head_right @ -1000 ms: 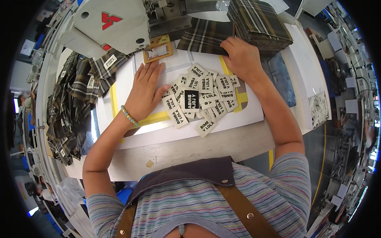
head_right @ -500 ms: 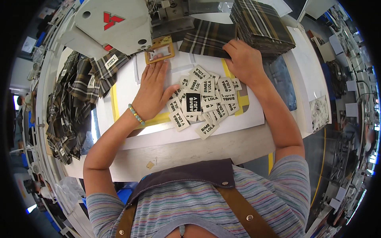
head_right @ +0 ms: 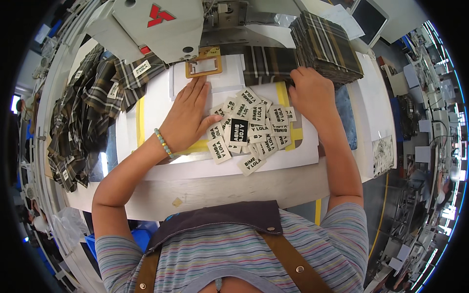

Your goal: The person sews small rectangular labels onto plaid fabric pieces using a sewing machine. They pick up a fabric piece and a label, align them under the presser foot, and stitch them together. Finished pieces are stacked to the left, and the process repeats with new items from a pile on the right.

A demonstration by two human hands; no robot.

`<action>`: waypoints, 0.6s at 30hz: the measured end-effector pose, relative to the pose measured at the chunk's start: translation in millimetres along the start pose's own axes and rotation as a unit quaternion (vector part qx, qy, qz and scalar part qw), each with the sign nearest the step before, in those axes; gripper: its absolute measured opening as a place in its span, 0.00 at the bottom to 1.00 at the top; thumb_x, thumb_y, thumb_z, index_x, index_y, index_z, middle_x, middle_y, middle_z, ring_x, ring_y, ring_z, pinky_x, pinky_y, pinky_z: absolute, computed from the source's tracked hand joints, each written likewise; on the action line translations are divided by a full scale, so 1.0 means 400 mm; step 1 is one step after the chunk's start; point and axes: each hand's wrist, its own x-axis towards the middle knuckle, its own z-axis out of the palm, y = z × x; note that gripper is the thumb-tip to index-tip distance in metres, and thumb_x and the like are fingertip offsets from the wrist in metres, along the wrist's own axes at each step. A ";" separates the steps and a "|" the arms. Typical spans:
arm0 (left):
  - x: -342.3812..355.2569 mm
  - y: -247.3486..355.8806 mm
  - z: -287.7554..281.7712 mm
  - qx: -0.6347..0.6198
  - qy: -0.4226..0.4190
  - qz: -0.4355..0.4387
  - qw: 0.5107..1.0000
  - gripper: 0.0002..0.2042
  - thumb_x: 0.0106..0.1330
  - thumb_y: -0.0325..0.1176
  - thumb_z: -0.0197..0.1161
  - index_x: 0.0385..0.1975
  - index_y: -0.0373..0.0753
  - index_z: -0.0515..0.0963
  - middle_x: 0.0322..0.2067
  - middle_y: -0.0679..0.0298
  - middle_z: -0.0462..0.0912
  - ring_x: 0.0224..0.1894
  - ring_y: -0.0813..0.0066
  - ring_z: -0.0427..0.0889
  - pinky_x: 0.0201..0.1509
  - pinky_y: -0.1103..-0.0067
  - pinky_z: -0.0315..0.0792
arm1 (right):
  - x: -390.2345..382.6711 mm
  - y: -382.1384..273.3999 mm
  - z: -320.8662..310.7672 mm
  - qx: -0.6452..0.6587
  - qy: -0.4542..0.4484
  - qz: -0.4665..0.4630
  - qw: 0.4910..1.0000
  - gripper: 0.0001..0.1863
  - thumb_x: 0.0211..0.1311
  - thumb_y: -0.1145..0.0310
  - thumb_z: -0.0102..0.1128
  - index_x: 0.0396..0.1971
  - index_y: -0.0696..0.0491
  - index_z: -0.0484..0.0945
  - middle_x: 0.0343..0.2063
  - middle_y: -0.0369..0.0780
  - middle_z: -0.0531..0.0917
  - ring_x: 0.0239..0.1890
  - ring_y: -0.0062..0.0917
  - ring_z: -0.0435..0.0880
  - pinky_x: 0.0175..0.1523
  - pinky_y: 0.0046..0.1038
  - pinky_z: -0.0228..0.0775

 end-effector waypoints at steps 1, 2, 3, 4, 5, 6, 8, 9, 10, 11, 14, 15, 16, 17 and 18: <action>-0.003 -0.006 -0.012 -0.004 -0.004 0.007 1.000 0.40 0.79 0.55 0.57 0.71 0.18 0.63 0.76 0.34 0.59 0.81 0.41 0.55 0.85 0.56 0.50 | -0.005 0.001 -0.016 -0.008 -0.029 0.012 0.999 0.13 0.53 0.72 0.71 0.40 0.54 0.85 0.42 0.37 0.86 0.46 0.34 0.86 0.49 0.39 0.82; -0.007 -0.012 -0.019 -0.007 -0.009 0.015 1.000 0.39 0.79 0.54 0.57 0.71 0.19 0.64 0.76 0.35 0.60 0.81 0.42 0.56 0.85 0.56 0.50 | -0.008 0.003 -0.032 -0.016 -0.059 0.025 0.998 0.13 0.54 0.72 0.70 0.41 0.54 0.86 0.43 0.37 0.86 0.47 0.35 0.86 0.51 0.40 0.81; -0.012 -0.019 -0.022 -0.010 -0.004 0.017 1.000 0.38 0.79 0.53 0.58 0.71 0.19 0.65 0.76 0.37 0.61 0.81 0.43 0.56 0.85 0.56 0.51 | -0.010 0.003 -0.048 -0.025 -0.088 0.038 0.995 0.14 0.55 0.71 0.69 0.42 0.54 0.86 0.44 0.38 0.87 0.48 0.35 0.86 0.53 0.40 0.81; -0.015 -0.025 -0.022 -0.014 0.002 0.021 1.000 0.37 0.78 0.52 0.59 0.71 0.20 0.65 0.76 0.38 0.62 0.81 0.43 0.57 0.85 0.57 0.51 | -0.017 0.001 -0.069 -0.019 -0.098 0.014 0.995 0.16 0.55 0.70 0.70 0.45 0.54 0.86 0.47 0.39 0.87 0.51 0.37 0.85 0.56 0.40 0.80; -0.017 -0.030 -0.022 -0.018 0.007 0.025 0.999 0.37 0.78 0.51 0.60 0.70 0.21 0.66 0.76 0.39 0.62 0.81 0.44 0.57 0.85 0.57 0.52 | -0.024 -0.001 -0.090 -0.013 -0.107 -0.009 0.994 0.18 0.56 0.68 0.70 0.48 0.54 0.86 0.50 0.40 0.86 0.54 0.38 0.84 0.59 0.40 0.78; -0.020 -0.034 -0.022 -0.022 0.009 0.025 0.999 0.37 0.78 0.52 0.60 0.70 0.21 0.66 0.76 0.39 0.63 0.81 0.44 0.58 0.85 0.57 0.52 | -0.023 -0.003 -0.108 -0.008 -0.117 -0.033 0.993 0.20 0.57 0.67 0.71 0.51 0.55 0.86 0.53 0.42 0.86 0.57 0.39 0.83 0.62 0.40 0.77; -0.021 -0.038 -0.019 -0.030 0.012 0.027 0.999 0.37 0.77 0.52 0.61 0.71 0.21 0.66 0.75 0.39 0.64 0.80 0.43 0.59 0.84 0.56 0.52 | -0.003 -0.019 -0.133 0.089 -0.116 -0.097 0.984 0.25 0.61 0.61 0.71 0.58 0.54 0.85 0.60 0.44 0.83 0.63 0.40 0.80 0.68 0.40 0.73; -0.020 -0.039 -0.016 -0.032 0.016 0.028 0.999 0.37 0.76 0.51 0.62 0.71 0.21 0.66 0.75 0.39 0.64 0.80 0.43 0.59 0.84 0.56 0.53 | 0.010 -0.034 -0.135 0.138 -0.114 -0.129 0.975 0.27 0.63 0.59 0.71 0.61 0.54 0.84 0.64 0.45 0.82 0.66 0.41 0.78 0.70 0.40 0.70; -0.020 -0.038 -0.015 -0.032 0.020 0.029 0.999 0.38 0.75 0.50 0.63 0.71 0.21 0.66 0.75 0.39 0.64 0.80 0.43 0.60 0.84 0.56 0.53 | 0.024 -0.054 -0.131 0.172 -0.130 -0.143 0.966 0.29 0.66 0.55 0.70 0.63 0.54 0.82 0.66 0.46 0.80 0.69 0.41 0.76 0.72 0.40 0.68; -0.020 -0.040 -0.014 -0.032 0.023 0.030 0.999 0.38 0.74 0.50 0.64 0.70 0.21 0.66 0.75 0.39 0.64 0.79 0.42 0.60 0.84 0.56 0.53 | 0.042 -0.077 -0.119 0.208 -0.146 -0.157 0.954 0.30 0.68 0.52 0.68 0.65 0.53 0.81 0.68 0.47 0.78 0.71 0.42 0.73 0.74 0.41 0.65; -0.021 -0.031 -0.016 -0.047 0.039 0.038 0.997 0.38 0.72 0.47 0.67 0.71 0.21 0.65 0.74 0.39 0.65 0.78 0.41 0.61 0.84 0.56 0.54 | 0.080 -0.140 -0.034 0.199 -0.125 -0.214 0.948 0.34 0.74 0.44 0.62 0.69 0.52 0.77 0.73 0.50 0.72 0.77 0.44 0.65 0.79 0.46 0.56; -0.020 -0.031 -0.015 -0.051 0.037 0.041 0.997 0.39 0.72 0.47 0.68 0.71 0.21 0.64 0.75 0.39 0.65 0.78 0.41 0.61 0.84 0.55 0.54 | 0.084 -0.157 0.006 0.177 -0.106 -0.234 0.950 0.35 0.75 0.42 0.60 0.71 0.51 0.76 0.75 0.52 0.69 0.79 0.45 0.62 0.81 0.49 0.53; -0.020 -0.034 -0.015 -0.056 0.036 0.042 0.997 0.39 0.71 0.47 0.68 0.71 0.21 0.64 0.75 0.39 0.64 0.78 0.40 0.61 0.84 0.55 0.54 | 0.093 -0.173 0.028 0.179 -0.152 -0.220 0.947 0.38 0.77 0.40 0.56 0.75 0.51 0.71 0.77 0.55 0.64 0.82 0.48 0.54 0.83 0.55 0.45; -0.017 -0.038 -0.015 -0.059 0.035 0.045 0.997 0.39 0.71 0.46 0.69 0.71 0.21 0.64 0.75 0.39 0.64 0.78 0.40 0.61 0.84 0.55 0.54 | 0.101 -0.185 0.053 0.175 -0.139 -0.218 0.950 0.38 0.77 0.40 0.55 0.76 0.51 0.69 0.78 0.54 0.63 0.83 0.47 0.54 0.83 0.55 0.44; -0.014 -0.041 -0.015 -0.066 0.031 0.046 0.996 0.39 0.71 0.46 0.69 0.71 0.22 0.63 0.75 0.39 0.64 0.79 0.40 0.60 0.84 0.55 0.54 | 0.107 -0.195 0.077 0.171 -0.127 -0.217 0.953 0.39 0.78 0.40 0.53 0.77 0.51 0.68 0.78 0.54 0.63 0.83 0.47 0.53 0.83 0.55 0.43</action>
